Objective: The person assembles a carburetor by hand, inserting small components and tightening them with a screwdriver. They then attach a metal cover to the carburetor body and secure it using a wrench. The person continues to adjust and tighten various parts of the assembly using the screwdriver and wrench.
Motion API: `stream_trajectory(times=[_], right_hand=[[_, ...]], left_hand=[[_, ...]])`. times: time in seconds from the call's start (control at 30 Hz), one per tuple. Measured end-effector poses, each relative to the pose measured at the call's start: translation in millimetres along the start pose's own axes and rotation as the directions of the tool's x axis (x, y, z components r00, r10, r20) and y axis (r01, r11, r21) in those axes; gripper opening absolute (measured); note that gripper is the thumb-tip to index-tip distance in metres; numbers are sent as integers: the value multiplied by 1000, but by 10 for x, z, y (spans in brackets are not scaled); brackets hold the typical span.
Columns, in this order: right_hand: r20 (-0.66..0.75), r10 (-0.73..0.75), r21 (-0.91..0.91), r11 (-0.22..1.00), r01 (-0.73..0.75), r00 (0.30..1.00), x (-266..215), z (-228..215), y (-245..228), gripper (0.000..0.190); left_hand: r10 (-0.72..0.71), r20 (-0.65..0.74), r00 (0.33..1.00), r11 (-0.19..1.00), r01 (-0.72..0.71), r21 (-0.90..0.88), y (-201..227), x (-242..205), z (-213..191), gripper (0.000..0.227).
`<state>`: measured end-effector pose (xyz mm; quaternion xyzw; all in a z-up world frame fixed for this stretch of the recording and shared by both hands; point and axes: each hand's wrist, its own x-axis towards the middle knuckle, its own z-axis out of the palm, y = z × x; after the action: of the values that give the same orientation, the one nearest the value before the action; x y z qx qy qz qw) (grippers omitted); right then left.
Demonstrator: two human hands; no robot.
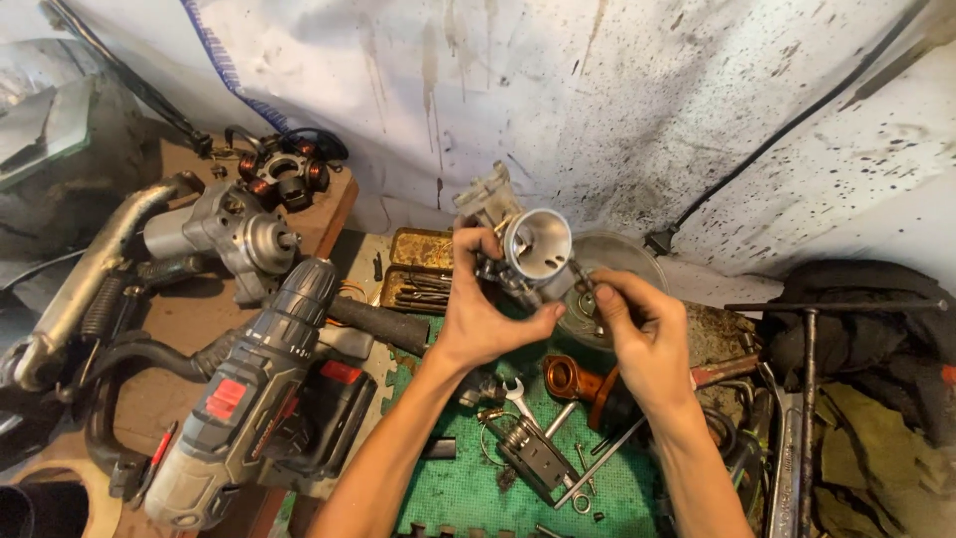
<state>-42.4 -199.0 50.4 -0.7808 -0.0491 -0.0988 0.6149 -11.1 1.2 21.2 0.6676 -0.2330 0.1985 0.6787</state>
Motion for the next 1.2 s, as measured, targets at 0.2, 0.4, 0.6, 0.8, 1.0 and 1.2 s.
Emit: stream_trajectory(times=[0.2,0.4,0.6,0.8,1.0,1.2], right_hand=[[-26,-70,-48,996,69,997,-53,48,-34,22],[-2,-19,177,984,19,1000,20,54,-276,20],[1,93,164,982,-92,996,-68,20,-249,22],[-87,119,388,918,-76,989,-201,171,-298,21],[-85,118,406,911,-74,989,-208,148,-226,19],[-195,-105,93,988,124,975,-414,114,136,20]], left_hand=[[-143,-70,987,985,135,-112,213,103,75,74],[64,-42,997,998,-65,-12,376,322,8,67],[-79,-7,997,978,76,-197,458,344,38,67],[83,59,995,988,-89,123,512,396,13,69],[39,88,995,993,-48,109,467,387,19,69],[28,128,991,997,-38,71,431,272,87,63]])
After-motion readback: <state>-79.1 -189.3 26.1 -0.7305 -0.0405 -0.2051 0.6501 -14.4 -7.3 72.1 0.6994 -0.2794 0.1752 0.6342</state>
